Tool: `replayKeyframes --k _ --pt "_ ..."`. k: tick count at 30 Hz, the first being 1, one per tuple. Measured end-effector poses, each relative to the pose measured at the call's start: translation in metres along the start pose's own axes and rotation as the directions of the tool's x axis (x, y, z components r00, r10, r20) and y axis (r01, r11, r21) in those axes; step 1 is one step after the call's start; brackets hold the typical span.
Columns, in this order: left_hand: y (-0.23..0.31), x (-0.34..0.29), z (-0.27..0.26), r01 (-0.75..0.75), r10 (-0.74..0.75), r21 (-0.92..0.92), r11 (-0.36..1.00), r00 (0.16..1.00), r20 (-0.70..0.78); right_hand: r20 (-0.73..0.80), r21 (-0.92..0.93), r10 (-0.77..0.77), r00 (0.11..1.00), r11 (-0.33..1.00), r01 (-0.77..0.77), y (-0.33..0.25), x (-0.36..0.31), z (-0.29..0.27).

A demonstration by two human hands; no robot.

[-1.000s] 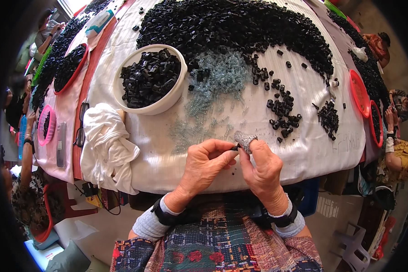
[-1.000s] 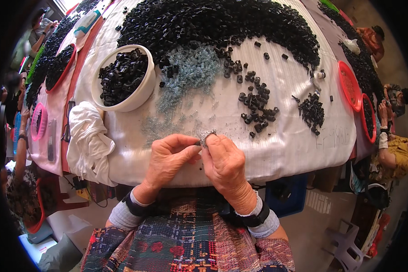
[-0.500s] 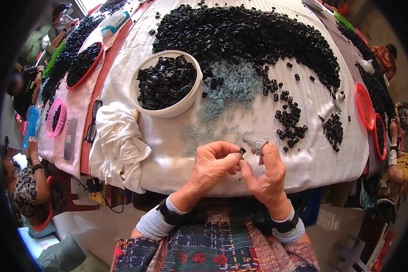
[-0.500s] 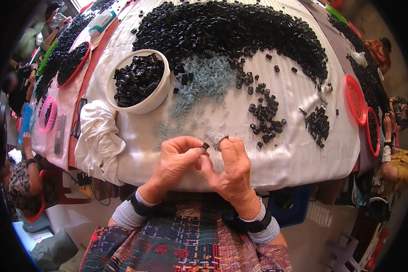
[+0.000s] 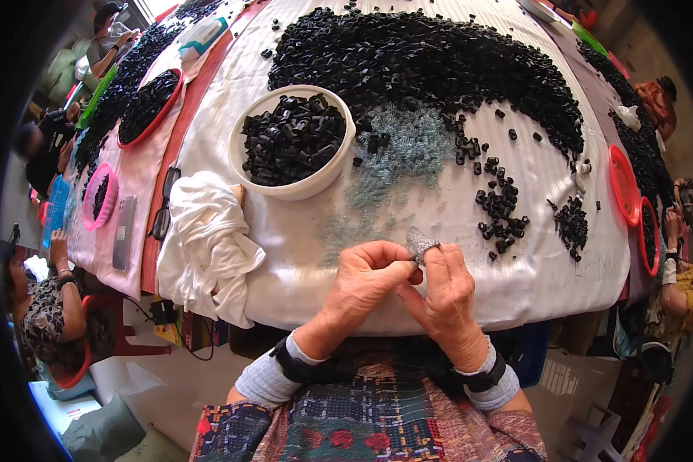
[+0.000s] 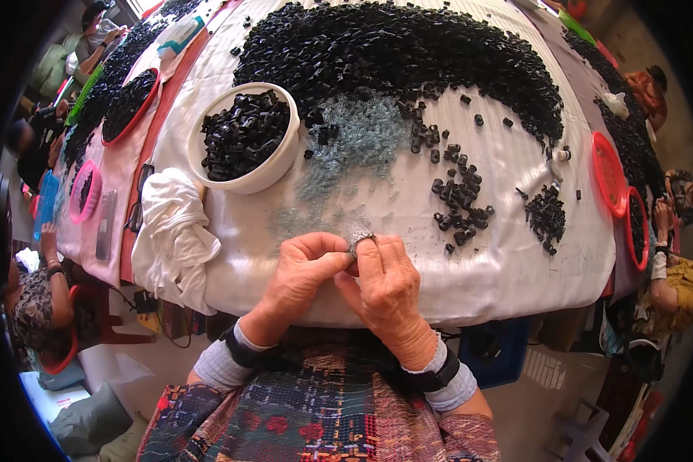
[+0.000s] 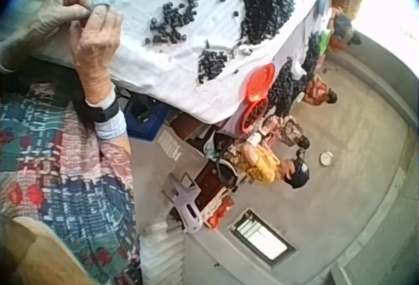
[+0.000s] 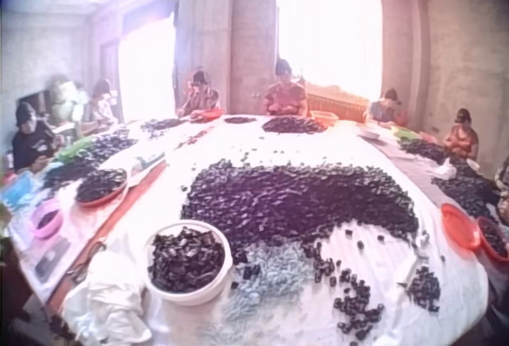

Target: Manually assemble or sort small black plastic components at a work table.

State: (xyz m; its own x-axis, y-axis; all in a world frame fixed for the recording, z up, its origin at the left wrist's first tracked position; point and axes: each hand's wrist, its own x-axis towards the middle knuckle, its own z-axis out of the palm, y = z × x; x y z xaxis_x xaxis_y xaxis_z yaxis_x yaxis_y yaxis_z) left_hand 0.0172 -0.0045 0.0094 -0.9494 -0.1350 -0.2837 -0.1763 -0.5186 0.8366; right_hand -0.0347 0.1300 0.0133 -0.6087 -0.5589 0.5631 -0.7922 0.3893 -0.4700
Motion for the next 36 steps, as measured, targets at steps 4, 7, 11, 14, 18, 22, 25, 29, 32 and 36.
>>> replayKeyframes --k 4,7,11,14,18,22,25,29,32,36 --pt "0.002 0.001 0.002 0.015 -0.015 0.032 0.999 1.0 -0.006 0.01 -0.064 -0.008 1.0 0.998 0.009 0.003 0.0 -0.002" --pt "0.001 0.002 0.002 0.012 -0.012 0.03 0.999 1.0 0.001 0.017 -0.058 0.003 1.0 0.998 -0.002 0.002 0.003 -0.004" --pt "-0.002 0.003 -0.002 0.036 -0.036 -0.018 0.999 0.999 -0.008 -0.011 -0.021 0.03 0.999 0.999 -0.031 0.005 0.005 -0.004" --pt "0.0 0.004 -0.004 0.092 -0.092 -0.11 0.99 0.996 -0.003 0.0 -0.026 0.05 0.999 0.998 -0.05 0.007 0.004 -0.002" --pt "-0.001 0.005 -0.008 0.098 -0.099 -0.078 0.992 0.995 -0.004 -0.003 0.009 0.041 0.999 0.999 -0.04 0.008 0.002 0.001" --pt "-0.001 0.005 -0.01 0.108 -0.105 -0.084 0.991 0.994 0.037 0.005 0.021 0.041 0.999 0.999 -0.041 0.006 0.0 0.001" --pt "0.001 0.005 -0.007 0.116 -0.114 -0.085 0.99 0.993 0.028 -0.01 0.019 0.038 0.999 0.999 -0.038 0.008 0.0 0.002" --pt "-0.002 0.005 -0.008 0.079 -0.081 0.034 0.996 0.994 0.076 -0.02 -0.005 0.021 1.0 1.0 -0.021 0.012 -0.003 0.001" --pt "-0.002 0.004 -0.006 0.049 -0.06 0.119 0.992 0.994 0.092 -0.037 -0.026 0.029 0.999 0.999 -0.03 0.011 -0.004 -0.002" --pt "0.0 0.004 -0.004 0.083 -0.084 0.008 0.996 0.994 0.064 -0.083 -0.028 0.017 0.996 0.999 -0.019 0.01 -0.002 -0.005"
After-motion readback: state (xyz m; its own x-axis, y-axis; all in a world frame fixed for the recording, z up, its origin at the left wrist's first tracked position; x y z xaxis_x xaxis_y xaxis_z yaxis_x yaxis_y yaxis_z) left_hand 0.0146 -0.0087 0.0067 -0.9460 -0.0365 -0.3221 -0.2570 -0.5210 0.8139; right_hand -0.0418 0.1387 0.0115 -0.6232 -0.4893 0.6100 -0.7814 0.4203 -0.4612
